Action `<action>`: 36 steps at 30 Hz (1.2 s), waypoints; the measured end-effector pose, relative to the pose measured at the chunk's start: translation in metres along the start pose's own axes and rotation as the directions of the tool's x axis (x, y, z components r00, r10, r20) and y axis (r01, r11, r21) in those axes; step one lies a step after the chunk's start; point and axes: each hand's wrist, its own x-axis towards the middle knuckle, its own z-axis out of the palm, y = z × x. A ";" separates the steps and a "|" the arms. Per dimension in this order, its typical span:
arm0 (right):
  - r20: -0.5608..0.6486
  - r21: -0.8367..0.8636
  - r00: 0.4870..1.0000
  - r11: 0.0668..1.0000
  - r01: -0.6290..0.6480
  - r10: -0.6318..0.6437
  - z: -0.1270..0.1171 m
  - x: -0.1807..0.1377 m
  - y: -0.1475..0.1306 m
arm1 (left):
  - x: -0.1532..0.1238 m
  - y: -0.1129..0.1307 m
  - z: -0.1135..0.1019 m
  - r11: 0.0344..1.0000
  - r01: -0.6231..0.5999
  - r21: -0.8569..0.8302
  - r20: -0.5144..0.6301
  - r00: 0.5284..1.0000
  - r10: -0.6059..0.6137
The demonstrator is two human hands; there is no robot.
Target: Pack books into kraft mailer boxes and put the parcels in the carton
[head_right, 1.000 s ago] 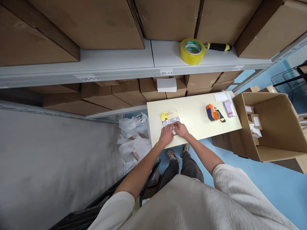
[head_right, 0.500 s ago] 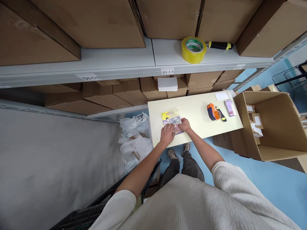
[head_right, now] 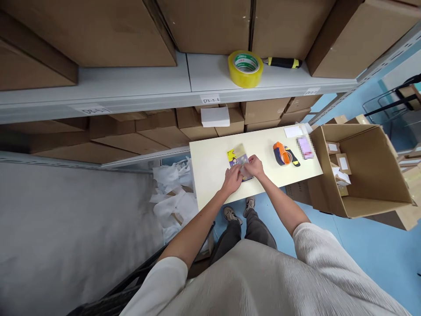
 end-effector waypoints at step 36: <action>0.263 0.049 0.961 0.996 0.073 -0.083 0.059 0.015 0.046 | -0.003 -0.081 -0.039 0.660 0.581 -0.477 -0.113 0.704 -0.702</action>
